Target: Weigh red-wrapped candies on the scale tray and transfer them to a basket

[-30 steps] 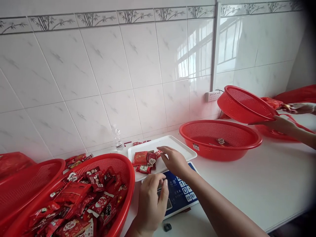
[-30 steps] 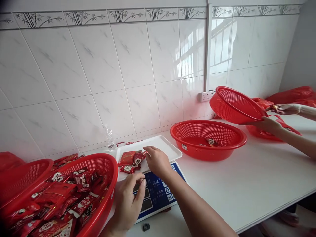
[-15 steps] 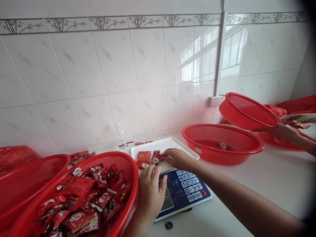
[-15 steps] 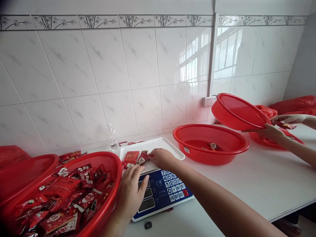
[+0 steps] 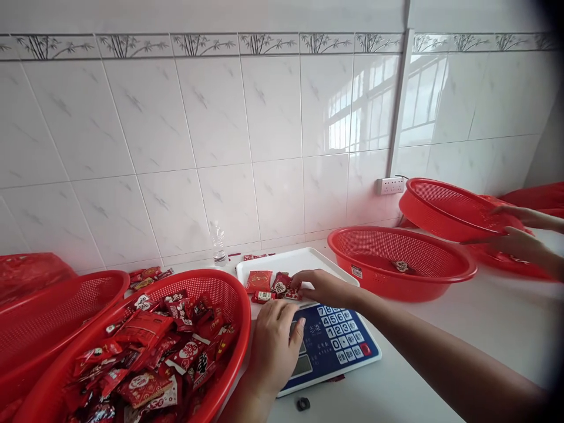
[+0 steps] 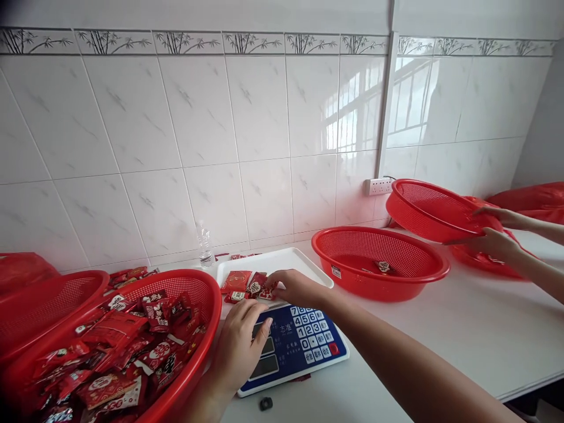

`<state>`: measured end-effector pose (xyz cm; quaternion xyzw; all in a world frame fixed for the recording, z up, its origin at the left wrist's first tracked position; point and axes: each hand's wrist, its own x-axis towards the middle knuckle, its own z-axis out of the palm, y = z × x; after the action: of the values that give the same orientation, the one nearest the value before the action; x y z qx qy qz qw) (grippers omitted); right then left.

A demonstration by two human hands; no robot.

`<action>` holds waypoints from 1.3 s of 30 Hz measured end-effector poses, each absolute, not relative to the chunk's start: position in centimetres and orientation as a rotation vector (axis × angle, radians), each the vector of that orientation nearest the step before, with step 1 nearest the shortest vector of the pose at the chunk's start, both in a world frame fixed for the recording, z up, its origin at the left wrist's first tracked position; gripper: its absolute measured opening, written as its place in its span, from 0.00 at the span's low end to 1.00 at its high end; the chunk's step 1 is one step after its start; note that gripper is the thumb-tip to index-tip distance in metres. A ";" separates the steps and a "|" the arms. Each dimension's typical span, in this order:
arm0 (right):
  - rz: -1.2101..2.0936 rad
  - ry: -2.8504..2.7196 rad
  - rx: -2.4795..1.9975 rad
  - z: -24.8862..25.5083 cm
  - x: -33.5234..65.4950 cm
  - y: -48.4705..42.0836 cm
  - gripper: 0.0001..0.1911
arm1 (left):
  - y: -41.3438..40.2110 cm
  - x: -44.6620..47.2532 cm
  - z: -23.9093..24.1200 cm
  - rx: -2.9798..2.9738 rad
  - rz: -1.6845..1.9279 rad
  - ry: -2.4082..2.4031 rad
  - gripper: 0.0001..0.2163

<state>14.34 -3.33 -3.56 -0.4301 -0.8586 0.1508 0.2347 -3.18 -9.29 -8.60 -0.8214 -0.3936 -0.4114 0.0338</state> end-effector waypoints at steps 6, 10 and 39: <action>0.477 -2.185 -1.165 -4.0 12.9 -2.5 0.13 | -9.7 -2.9 -8.4 -2.626 -1.408 -1.142 0.07; 0.457 -2.073 -1.263 -4.0 11.5 -1.5 0.11 | -10.1 -2.7 -8.2 -2.678 -1.439 -1.099 0.07; 0.213 -2.449 -1.188 -5.4 6.8 0.4 0.20 | -10.8 -2.6 -8.3 -2.792 -1.391 -1.110 0.09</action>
<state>6.81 0.38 -5.44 -0.4259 -0.8781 0.0764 0.2042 -2.60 -10.83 -8.28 -0.8403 -0.3340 -0.4186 -0.0848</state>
